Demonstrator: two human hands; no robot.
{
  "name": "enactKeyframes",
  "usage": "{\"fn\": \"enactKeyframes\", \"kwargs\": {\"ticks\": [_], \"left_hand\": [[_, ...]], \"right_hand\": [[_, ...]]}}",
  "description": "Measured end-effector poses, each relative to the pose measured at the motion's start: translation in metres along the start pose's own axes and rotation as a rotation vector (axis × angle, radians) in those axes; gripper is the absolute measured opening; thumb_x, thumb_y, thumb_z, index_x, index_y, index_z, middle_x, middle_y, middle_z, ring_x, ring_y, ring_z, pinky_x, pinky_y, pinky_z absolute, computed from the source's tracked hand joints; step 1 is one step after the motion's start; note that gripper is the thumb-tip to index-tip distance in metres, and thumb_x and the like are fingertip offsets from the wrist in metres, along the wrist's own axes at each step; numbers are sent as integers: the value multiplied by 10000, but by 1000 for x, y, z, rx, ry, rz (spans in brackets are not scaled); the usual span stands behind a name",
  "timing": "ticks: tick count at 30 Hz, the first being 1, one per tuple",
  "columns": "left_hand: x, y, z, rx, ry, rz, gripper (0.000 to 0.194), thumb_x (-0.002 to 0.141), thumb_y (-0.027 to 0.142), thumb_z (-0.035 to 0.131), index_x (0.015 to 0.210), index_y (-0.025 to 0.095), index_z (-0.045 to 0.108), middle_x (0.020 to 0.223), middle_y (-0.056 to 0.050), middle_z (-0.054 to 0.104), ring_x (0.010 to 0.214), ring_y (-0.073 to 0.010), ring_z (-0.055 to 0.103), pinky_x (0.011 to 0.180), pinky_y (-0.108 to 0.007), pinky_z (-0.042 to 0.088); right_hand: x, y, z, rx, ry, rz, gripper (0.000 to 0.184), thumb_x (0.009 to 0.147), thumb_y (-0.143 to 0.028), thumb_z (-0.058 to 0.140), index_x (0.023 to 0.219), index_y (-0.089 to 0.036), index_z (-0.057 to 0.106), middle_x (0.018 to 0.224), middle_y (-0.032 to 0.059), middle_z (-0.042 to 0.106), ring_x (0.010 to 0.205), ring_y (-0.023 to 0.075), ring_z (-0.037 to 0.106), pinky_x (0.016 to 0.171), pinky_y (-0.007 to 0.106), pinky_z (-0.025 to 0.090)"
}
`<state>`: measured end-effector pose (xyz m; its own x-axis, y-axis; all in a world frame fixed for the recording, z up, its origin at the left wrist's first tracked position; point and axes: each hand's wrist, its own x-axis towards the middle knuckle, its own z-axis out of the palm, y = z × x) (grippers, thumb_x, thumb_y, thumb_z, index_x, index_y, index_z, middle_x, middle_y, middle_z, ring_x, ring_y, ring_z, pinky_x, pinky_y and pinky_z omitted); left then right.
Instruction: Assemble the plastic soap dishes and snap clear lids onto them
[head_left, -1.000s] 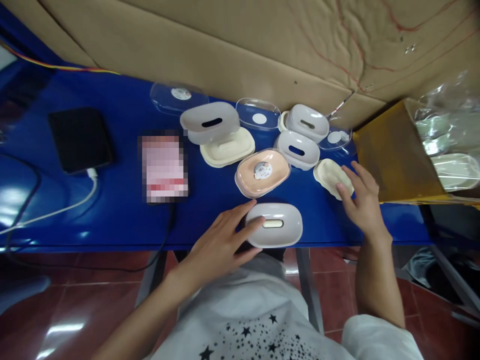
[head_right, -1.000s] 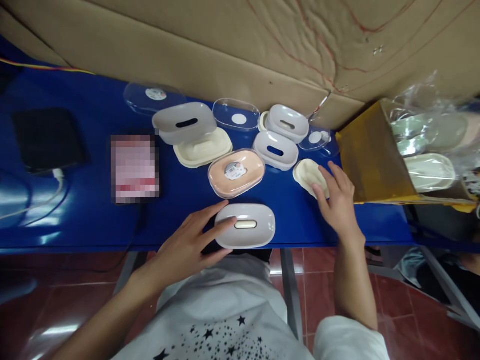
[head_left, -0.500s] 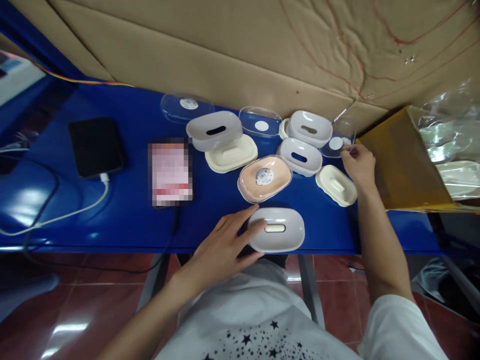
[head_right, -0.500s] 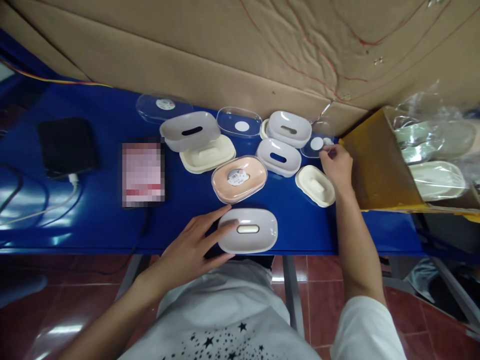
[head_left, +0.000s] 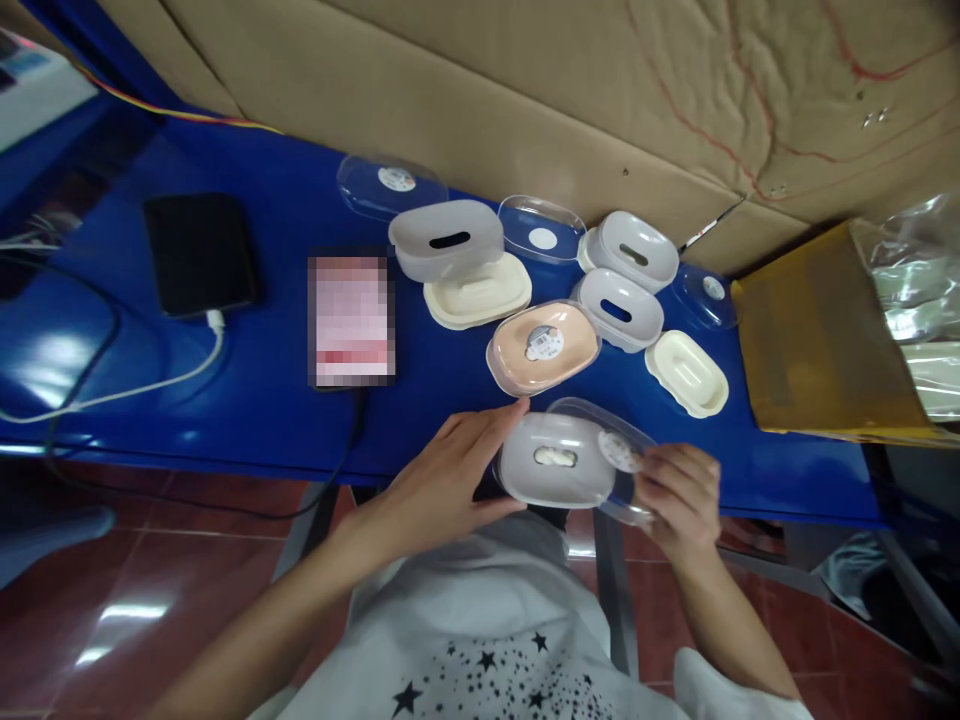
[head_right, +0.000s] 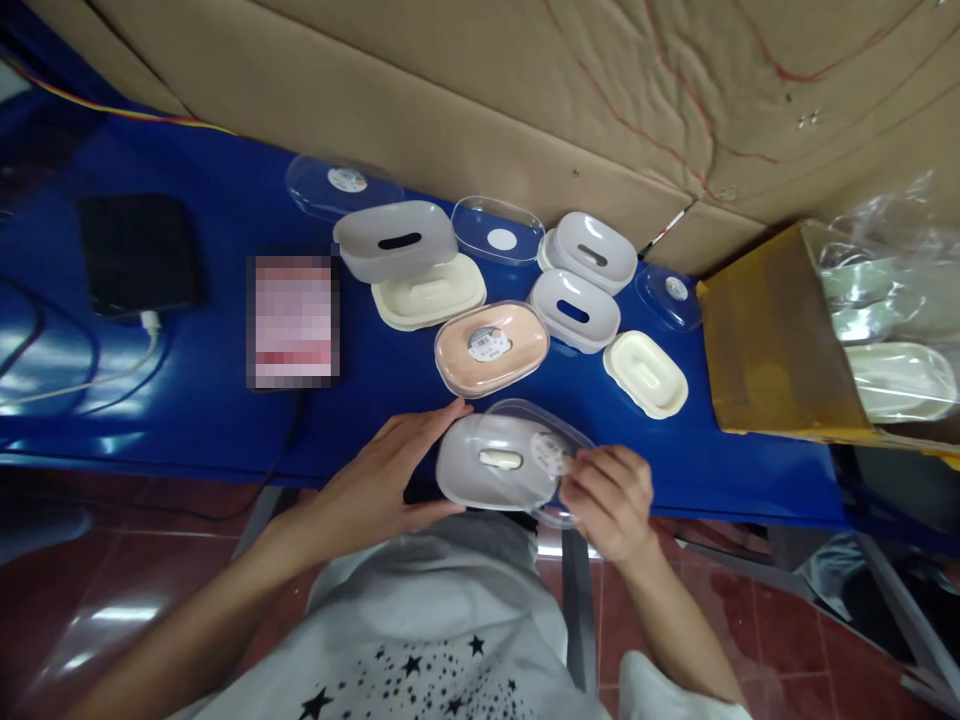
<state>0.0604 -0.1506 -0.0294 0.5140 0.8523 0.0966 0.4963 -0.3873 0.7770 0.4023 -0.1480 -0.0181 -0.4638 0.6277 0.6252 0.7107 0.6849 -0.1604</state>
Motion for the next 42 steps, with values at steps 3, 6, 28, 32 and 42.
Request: {"fn": "enactKeyframes", "kwargs": {"ticks": [3, 6, 28, 32, 42], "left_hand": [[0, -1, -1, -6, 11, 9, 1116, 958, 497, 841, 1776, 387, 90, 1705, -123, 497, 1507, -379, 543, 1221, -597, 492], [2, 1, -2, 2, 15, 27, 1029, 993, 484, 803, 1770, 385, 137, 1700, -119, 506, 1505, -361, 553, 1206, -583, 507], [2, 7, -7, 43, -38, 66, 986, 981, 426, 839, 1745, 401, 216, 1663, -90, 540, 1484, -349, 544, 1229, -558, 481], [1, 5, -6, 29, -36, 59, 925, 987, 394, 821, 1733, 404, 274, 1681, -80, 521, 1478, -338, 554, 1246, -553, 464], [3, 2, -7, -49, 56, 58, 1003, 982, 455, 834, 1760, 400, 204, 1740, -103, 462, 1584, -351, 484, 1273, -573, 462]], "right_hand": [[5, -14, 18, 163, 6, -177, 153, 1006, -142, 701, 1070, -280, 694, 1118, 16, 781, 1102, 229, 770, 983, 478, 639], [16, -10, 20, 300, -78, -140, 283, 1036, -307, 734, 1314, -276, 696, 1201, 74, 745, 1205, 282, 726, 1016, 525, 641], [4, -14, 10, 186, -391, -327, 586, 1021, -401, 713, 1582, -321, 566, 1575, 76, 611, 1569, 340, 473, 1353, 673, 353], [7, -14, 10, 160, -409, -338, 615, 1040, -334, 677, 1633, -315, 516, 1688, 61, 532, 1638, 300, 394, 1392, 639, 269], [40, -18, 11, 263, -512, -280, 720, 1033, -281, 667, 1705, -315, 410, 1699, 86, 521, 1644, 338, 388, 1340, 680, 366]]}}
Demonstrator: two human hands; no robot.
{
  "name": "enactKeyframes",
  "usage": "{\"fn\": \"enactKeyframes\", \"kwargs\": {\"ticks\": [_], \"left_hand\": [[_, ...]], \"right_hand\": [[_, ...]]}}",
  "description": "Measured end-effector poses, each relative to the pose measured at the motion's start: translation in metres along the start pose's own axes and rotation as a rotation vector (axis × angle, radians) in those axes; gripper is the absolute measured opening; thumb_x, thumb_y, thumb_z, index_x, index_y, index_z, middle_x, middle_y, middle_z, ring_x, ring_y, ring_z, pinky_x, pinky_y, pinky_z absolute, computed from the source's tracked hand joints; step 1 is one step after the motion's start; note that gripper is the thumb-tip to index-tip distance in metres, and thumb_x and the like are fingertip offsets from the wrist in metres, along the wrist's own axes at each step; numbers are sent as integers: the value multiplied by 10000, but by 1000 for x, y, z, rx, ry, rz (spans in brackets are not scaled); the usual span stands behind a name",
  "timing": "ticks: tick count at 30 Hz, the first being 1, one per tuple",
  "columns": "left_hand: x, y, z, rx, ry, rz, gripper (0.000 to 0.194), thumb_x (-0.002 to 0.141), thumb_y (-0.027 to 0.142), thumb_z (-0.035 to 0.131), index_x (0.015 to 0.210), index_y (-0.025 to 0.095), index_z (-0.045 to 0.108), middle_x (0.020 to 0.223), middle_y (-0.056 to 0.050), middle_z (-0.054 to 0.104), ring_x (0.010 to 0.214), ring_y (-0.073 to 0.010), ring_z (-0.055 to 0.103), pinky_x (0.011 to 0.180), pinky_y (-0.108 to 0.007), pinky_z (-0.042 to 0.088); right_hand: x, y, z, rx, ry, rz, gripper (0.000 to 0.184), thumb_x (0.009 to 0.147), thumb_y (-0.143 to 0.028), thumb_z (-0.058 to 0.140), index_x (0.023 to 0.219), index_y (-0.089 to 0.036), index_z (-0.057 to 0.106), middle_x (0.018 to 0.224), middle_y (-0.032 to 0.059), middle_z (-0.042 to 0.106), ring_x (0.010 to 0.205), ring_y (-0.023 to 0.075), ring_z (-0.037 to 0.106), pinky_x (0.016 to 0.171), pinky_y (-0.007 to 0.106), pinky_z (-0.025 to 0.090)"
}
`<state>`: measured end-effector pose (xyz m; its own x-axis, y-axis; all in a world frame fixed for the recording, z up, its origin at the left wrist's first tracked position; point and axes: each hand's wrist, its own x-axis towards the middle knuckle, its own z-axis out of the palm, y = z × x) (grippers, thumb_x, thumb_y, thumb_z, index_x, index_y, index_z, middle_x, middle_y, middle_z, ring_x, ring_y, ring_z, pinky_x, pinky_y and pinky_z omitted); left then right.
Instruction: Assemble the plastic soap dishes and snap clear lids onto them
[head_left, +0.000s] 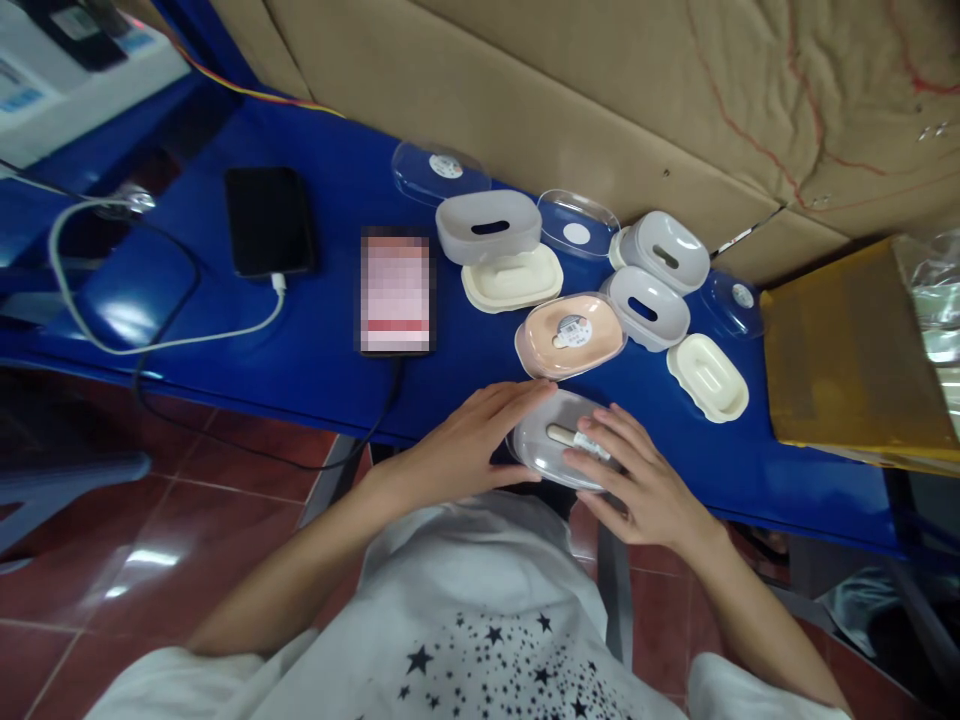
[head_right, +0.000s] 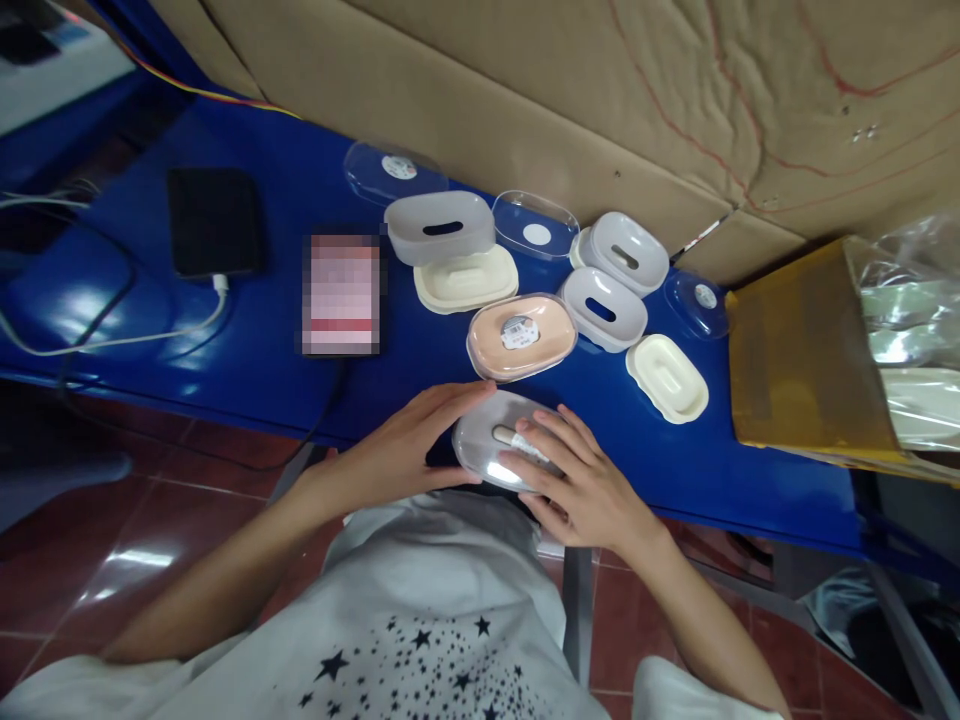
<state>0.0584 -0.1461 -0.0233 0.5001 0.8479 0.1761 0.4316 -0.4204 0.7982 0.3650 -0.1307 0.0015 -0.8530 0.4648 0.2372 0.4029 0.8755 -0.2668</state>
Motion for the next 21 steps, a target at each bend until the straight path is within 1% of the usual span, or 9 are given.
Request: {"fn": "enactKeyframes", "kwargs": {"ticks": [2, 5, 7, 11, 17, 19, 21], "left_hand": [[0, -1, 0, -17, 13, -7, 1016, 974, 450, 845, 1758, 407, 200, 1737, -100, 465, 1581, -349, 487, 1269, -574, 473], [0, -3, 0, -27, 17, -15, 1047, 959, 457, 862, 1760, 415, 189, 1733, -104, 464, 1576, -357, 491, 1267, -590, 478], [0, -4, 1, -27, 24, -23, 1060, 954, 465, 865, 1763, 413, 183, 1734, -111, 460, 1575, -363, 491, 1269, -602, 476], [0, -4, 2, -31, 25, -19, 1026, 964, 476, 852, 1759, 406, 206, 1739, -116, 449, 1592, -367, 469, 1272, -613, 473], [2, -2, 0, -28, 21, -4, 1066, 949, 443, 874, 1759, 444, 182, 1757, -90, 426, 1601, -361, 452, 1276, -613, 468], [2, -2, 0, -2, 16, 12, 1034, 946, 418, 882, 1747, 446, 230, 1754, -84, 429, 1601, -356, 447, 1277, -598, 464], [0, -2, 1, 50, 25, 29, 974, 953, 410, 877, 1730, 424, 291, 1742, -95, 442, 1585, -352, 461, 1267, -581, 468]], "right_hand": [[3, 4, 0, 32, 3, -1, 746, 1033, -274, 662, 1722, -322, 378, 1734, 84, 474, 1651, 342, 374, 1338, 690, 360], [5, 10, 1, 101, 14, -3, 771, 1043, -280, 640, 1745, -337, 326, 1786, 67, 392, 1664, 346, 351, 1313, 677, 415], [6, 12, 1, 104, 13, -8, 781, 1049, -288, 629, 1753, -355, 299, 1800, 52, 370, 1669, 348, 343, 1305, 675, 428], [7, 9, 1, 26, 5, -19, 790, 1034, -271, 651, 1745, -365, 319, 1772, 43, 424, 1661, 346, 361, 1340, 710, 343], [10, 6, 7, 11, 54, -4, 806, 1025, -253, 648, 1745, -388, 314, 1719, 41, 503, 1629, 322, 425, 1327, 672, 390], [10, 8, 9, 6, 60, -15, 766, 1057, -353, 640, 1749, -378, 311, 1714, 51, 510, 1637, 325, 410, 1332, 669, 377], [11, 12, 7, 37, 32, -26, 709, 1108, -545, 533, 1753, -356, 310, 1732, 61, 486, 1643, 329, 399, 1336, 661, 366]]}}
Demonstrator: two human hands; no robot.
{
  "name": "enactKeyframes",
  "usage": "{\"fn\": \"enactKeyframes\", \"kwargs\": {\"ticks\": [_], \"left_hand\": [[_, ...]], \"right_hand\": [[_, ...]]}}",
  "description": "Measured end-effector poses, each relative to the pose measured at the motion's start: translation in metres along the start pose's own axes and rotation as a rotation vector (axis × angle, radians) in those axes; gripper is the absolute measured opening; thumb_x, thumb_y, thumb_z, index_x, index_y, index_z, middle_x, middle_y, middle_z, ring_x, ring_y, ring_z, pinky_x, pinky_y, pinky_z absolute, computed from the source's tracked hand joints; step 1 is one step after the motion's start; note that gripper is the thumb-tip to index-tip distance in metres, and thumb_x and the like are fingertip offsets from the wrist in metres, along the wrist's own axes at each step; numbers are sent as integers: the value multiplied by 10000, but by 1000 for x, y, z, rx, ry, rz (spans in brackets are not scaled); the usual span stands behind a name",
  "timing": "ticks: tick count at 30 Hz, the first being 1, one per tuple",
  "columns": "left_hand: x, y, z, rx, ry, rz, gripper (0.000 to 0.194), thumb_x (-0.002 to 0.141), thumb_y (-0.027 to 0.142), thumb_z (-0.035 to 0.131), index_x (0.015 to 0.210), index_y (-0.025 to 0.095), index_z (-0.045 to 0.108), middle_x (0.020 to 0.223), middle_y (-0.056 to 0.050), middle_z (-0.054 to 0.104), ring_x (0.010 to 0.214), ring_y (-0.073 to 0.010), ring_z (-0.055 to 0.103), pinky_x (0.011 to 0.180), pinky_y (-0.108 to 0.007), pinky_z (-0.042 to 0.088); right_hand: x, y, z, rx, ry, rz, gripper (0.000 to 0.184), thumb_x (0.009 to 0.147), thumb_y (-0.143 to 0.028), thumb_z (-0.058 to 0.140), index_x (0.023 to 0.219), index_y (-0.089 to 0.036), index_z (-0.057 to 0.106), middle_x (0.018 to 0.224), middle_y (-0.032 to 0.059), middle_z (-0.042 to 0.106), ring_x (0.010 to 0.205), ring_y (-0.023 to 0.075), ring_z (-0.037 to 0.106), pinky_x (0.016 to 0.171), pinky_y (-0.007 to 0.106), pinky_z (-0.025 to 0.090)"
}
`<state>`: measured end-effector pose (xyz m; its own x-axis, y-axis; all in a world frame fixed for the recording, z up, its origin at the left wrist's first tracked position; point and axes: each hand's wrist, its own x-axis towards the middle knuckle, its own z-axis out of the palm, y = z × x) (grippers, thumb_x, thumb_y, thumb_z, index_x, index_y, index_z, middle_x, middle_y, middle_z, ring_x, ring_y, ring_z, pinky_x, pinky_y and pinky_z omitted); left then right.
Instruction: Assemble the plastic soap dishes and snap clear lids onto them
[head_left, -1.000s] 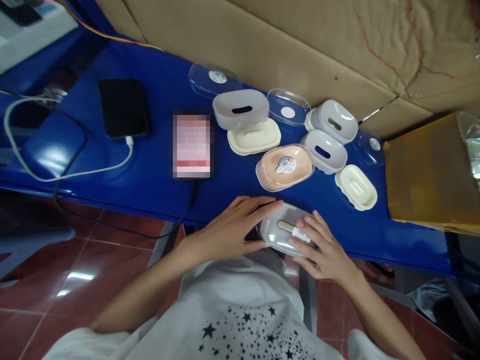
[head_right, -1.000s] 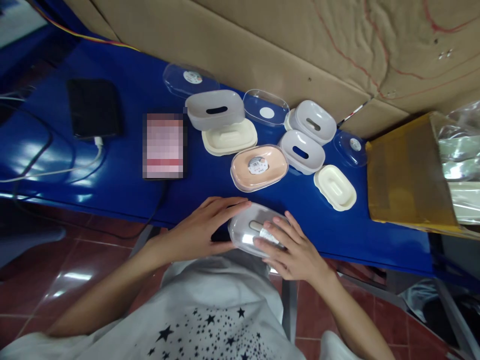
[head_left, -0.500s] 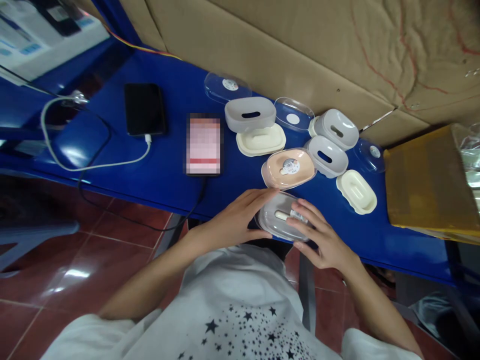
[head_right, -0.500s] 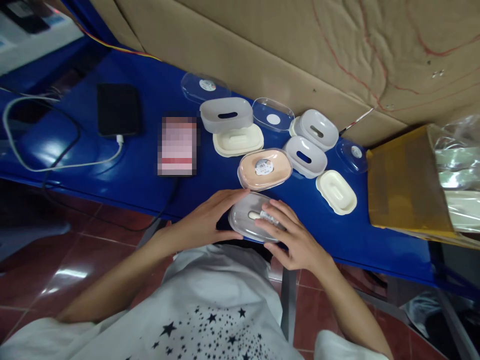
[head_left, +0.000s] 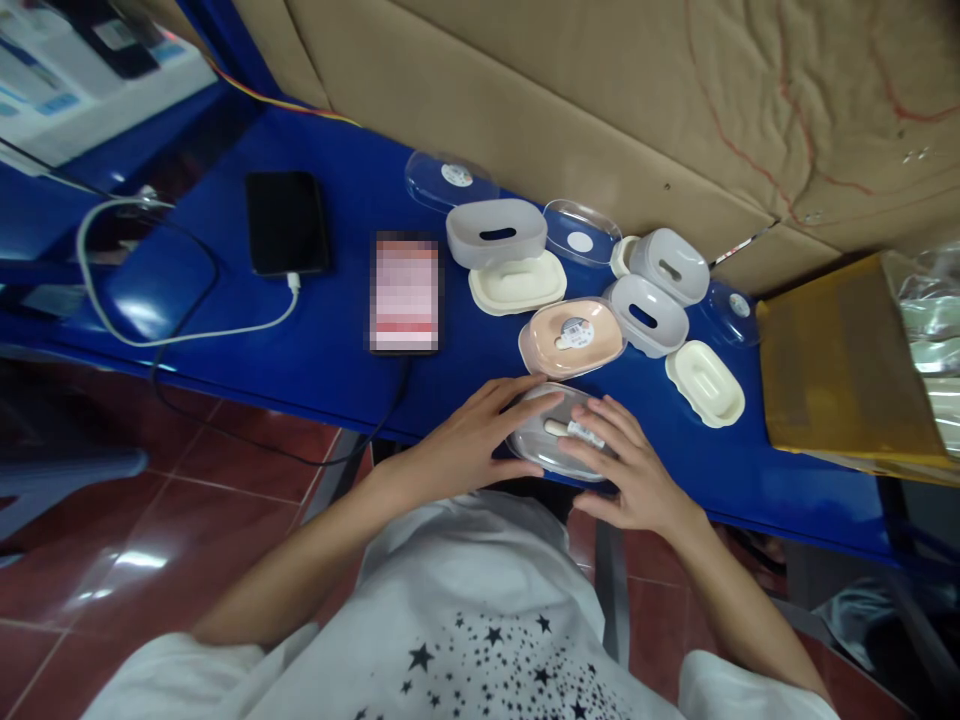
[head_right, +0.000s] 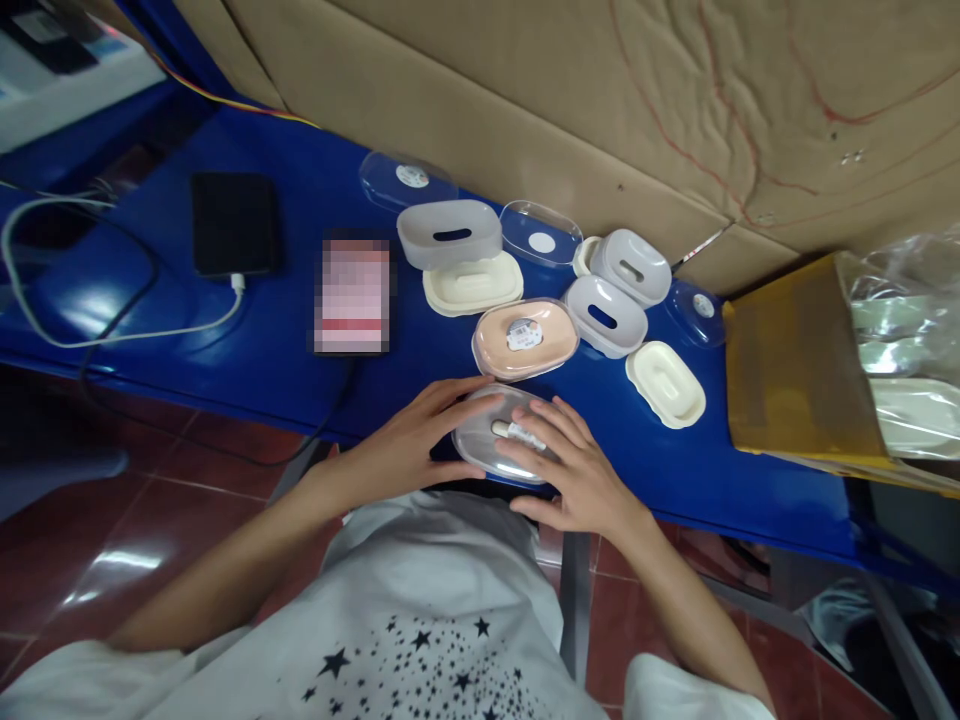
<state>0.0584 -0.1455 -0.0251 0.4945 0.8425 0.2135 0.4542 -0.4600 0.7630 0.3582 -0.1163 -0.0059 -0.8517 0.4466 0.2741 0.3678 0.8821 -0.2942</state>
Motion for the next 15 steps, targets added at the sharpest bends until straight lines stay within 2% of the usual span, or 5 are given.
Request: {"fn": "enactKeyframes", "kwargs": {"ticks": [2, 4, 7, 10, 15], "left_hand": [[-6, 2, 0, 83, 14, 7, 919, 969, 434, 857, 1718, 397, 326, 1725, -114, 461, 1547, -358, 502, 1241, -577, 480], [-18, 4, -3, 179, 27, -13, 873, 988, 469, 827, 1710, 378, 343, 1707, -129, 484, 1503, -374, 545, 1213, -583, 491], [-42, 8, -12, 316, 73, -98, 805, 1018, 488, 774, 1697, 344, 366, 1667, -150, 522, 1447, -406, 585, 1154, -599, 523], [-60, 8, -20, 406, 165, -189, 768, 1032, 513, 735, 1677, 305, 375, 1621, -182, 543, 1405, -440, 604, 1094, -633, 553], [-51, 2, -16, 451, 278, -231, 769, 1006, 485, 763, 1643, 301, 373, 1582, -188, 534, 1404, -435, 603, 1089, -629, 571]], "right_hand": [[3, 5, -5, 27, -10, 24, 709, 1134, -656, 337, 1765, -338, 282, 1764, 63, 440, 1650, 318, 388, 1339, 633, 369], [8, 11, -10, -21, 30, 73, 681, 1154, -611, 272, 1778, -340, 229, 1780, 54, 412, 1657, 300, 376, 1349, 608, 355], [22, 23, -13, -204, 63, 155, 717, 1150, -467, 461, 1787, -366, 147, 1776, 62, 417, 1658, 310, 372, 1365, 619, 294], [34, 29, -9, -321, 26, 224, 824, 1121, -406, 567, 1796, -312, 105, 1762, 128, 432, 1644, 347, 391, 1343, 641, 296], [43, 25, -2, -438, 46, 386, 697, 1114, -346, 559, 1758, -250, 309, 1683, 171, 526, 1529, 381, 509, 1289, 628, 346]]}}
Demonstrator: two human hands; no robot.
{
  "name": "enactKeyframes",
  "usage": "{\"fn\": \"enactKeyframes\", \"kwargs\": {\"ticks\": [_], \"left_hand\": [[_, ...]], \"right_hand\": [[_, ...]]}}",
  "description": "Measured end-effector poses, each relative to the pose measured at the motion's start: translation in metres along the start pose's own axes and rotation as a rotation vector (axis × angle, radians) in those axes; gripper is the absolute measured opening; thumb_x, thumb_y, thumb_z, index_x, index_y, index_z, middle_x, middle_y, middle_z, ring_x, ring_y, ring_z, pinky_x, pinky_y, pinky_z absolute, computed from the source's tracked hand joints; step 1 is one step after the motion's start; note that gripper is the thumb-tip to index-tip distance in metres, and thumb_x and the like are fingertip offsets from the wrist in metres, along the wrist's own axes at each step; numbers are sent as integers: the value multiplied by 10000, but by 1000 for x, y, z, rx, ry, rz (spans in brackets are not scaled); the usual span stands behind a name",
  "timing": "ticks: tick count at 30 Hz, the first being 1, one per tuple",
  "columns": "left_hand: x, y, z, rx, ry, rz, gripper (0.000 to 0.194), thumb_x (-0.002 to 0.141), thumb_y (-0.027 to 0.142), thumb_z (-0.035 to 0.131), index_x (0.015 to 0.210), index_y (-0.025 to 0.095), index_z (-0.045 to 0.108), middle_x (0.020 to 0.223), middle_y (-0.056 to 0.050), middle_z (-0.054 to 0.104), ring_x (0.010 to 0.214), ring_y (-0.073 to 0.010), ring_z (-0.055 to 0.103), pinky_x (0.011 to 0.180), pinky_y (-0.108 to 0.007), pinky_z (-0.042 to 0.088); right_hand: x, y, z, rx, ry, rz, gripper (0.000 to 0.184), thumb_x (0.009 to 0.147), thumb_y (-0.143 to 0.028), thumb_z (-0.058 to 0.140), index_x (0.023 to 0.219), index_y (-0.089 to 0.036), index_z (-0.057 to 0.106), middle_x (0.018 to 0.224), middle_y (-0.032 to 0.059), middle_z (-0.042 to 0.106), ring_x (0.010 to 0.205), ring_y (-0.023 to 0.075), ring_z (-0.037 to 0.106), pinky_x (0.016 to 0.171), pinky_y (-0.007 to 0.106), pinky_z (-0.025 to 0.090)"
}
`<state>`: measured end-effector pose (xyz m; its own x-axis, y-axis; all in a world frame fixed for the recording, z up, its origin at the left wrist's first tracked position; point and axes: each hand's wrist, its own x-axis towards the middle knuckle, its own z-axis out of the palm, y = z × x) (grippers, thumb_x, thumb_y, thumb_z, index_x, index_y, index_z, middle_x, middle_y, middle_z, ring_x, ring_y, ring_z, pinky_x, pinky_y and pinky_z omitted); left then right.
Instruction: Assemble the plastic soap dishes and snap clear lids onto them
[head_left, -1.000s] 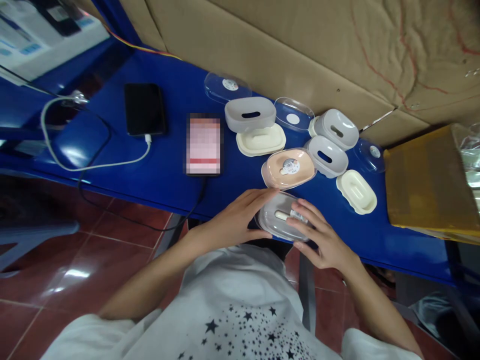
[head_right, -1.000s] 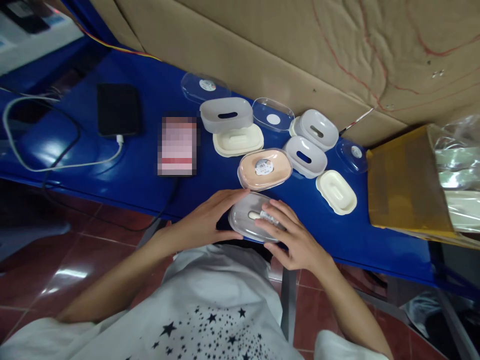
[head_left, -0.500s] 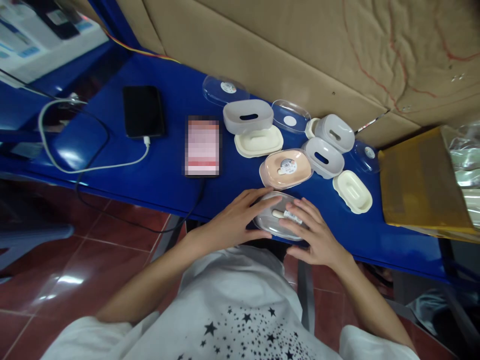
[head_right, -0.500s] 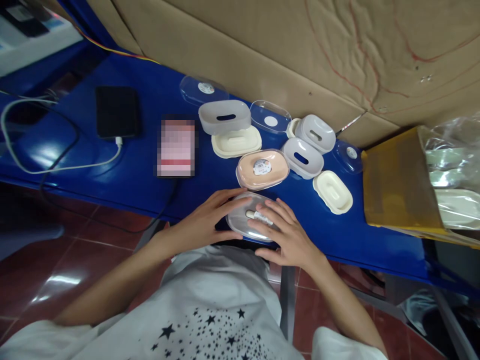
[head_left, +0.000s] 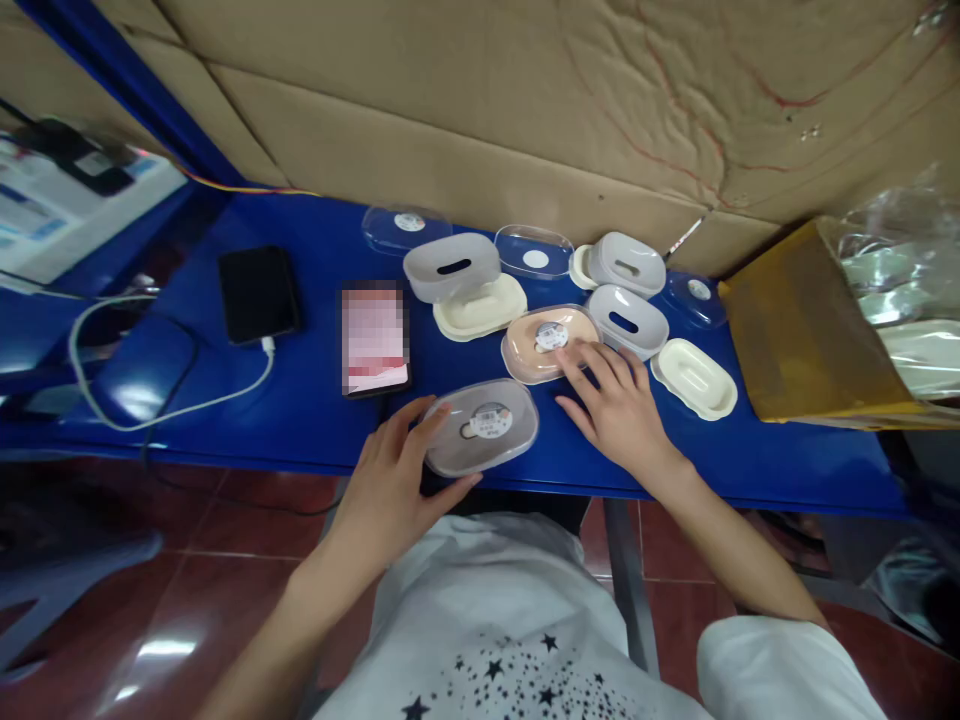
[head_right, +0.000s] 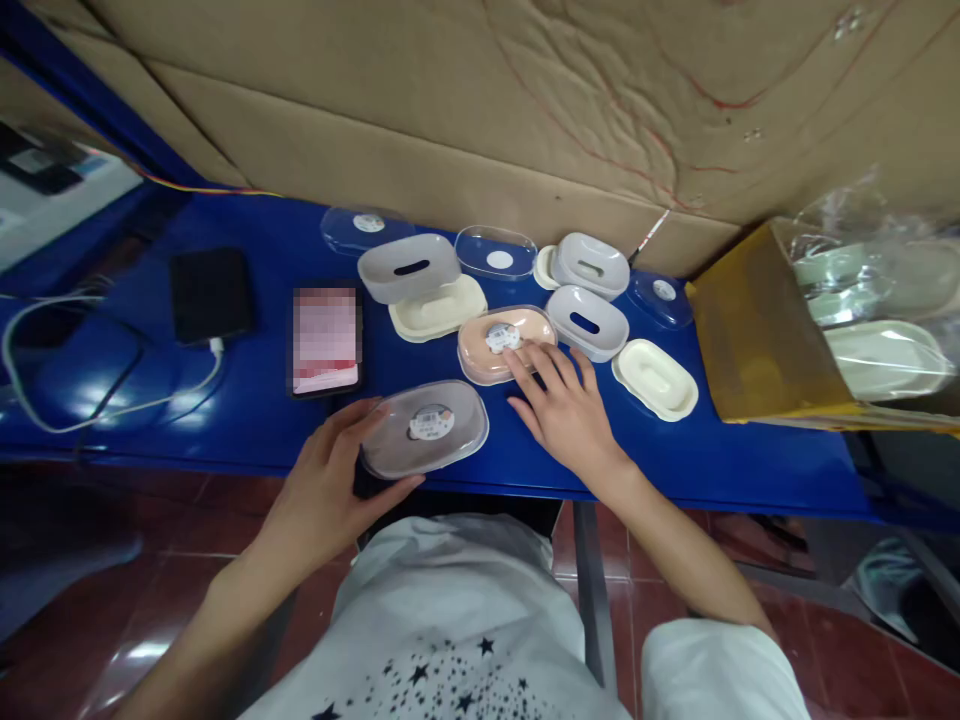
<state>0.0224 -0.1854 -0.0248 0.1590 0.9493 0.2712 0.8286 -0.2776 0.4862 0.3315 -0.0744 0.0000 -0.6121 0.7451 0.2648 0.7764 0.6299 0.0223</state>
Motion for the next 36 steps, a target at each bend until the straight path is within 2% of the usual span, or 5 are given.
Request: {"fn": "enactKeyframes", "kwargs": {"ticks": [11, 17, 24, 31, 36], "left_hand": [[78, 48, 42, 147, 119, 7, 729, 980, 455, 794, 1578, 187, 475, 1444, -238, 546, 1175, -376, 671, 995, -540, 600], [73, 63, 48, 230, 244, 60, 697, 1043, 417, 716, 1634, 159, 450, 1613, -315, 489, 1414, -494, 569, 1089, -628, 502], [40, 88, 61, 126, -130, 548, 438, 1096, 432, 660, 1502, 273, 622, 1701, -128, 515, 1530, -337, 515, 1316, -615, 304], [42, 74, 52, 128, -94, 471, 215, 1113, 306, 652, 1314, 247, 700, 1481, -88, 715, 1386, -311, 620, 1276, -632, 311], [41, 52, 42, 33, -49, 378, 155, 1082, 286, 692, 1216, 209, 679, 1381, -118, 744, 1292, -341, 660, 1085, -565, 490]], "right_hand": [[-93, 79, -16, -113, 217, 519, 588, 1111, -478, 544, 1629, -200, 514, 1608, 213, 589, 1489, 414, 553, 1215, 638, 418], [-153, 37, -18, -44, 140, 497, 318, 1115, -297, 571, 1400, -238, 699, 1323, 116, 787, 1192, 313, 733, 1100, 535, 481], [-99, 17, -33, 268, 150, 179, 481, 1131, -283, 526, 1612, -266, 518, 1569, 115, 653, 1478, 286, 593, 1209, 517, 478], [-41, 110, -6, 74, 96, 418, 552, 1123, -562, 509, 1523, -199, 625, 1474, 177, 696, 1382, 419, 617, 1192, 696, 436], [-80, 77, -18, 148, 143, 421, 377, 1130, -447, 554, 1404, -236, 705, 1370, 140, 743, 1277, 353, 675, 1096, 593, 536]]}}
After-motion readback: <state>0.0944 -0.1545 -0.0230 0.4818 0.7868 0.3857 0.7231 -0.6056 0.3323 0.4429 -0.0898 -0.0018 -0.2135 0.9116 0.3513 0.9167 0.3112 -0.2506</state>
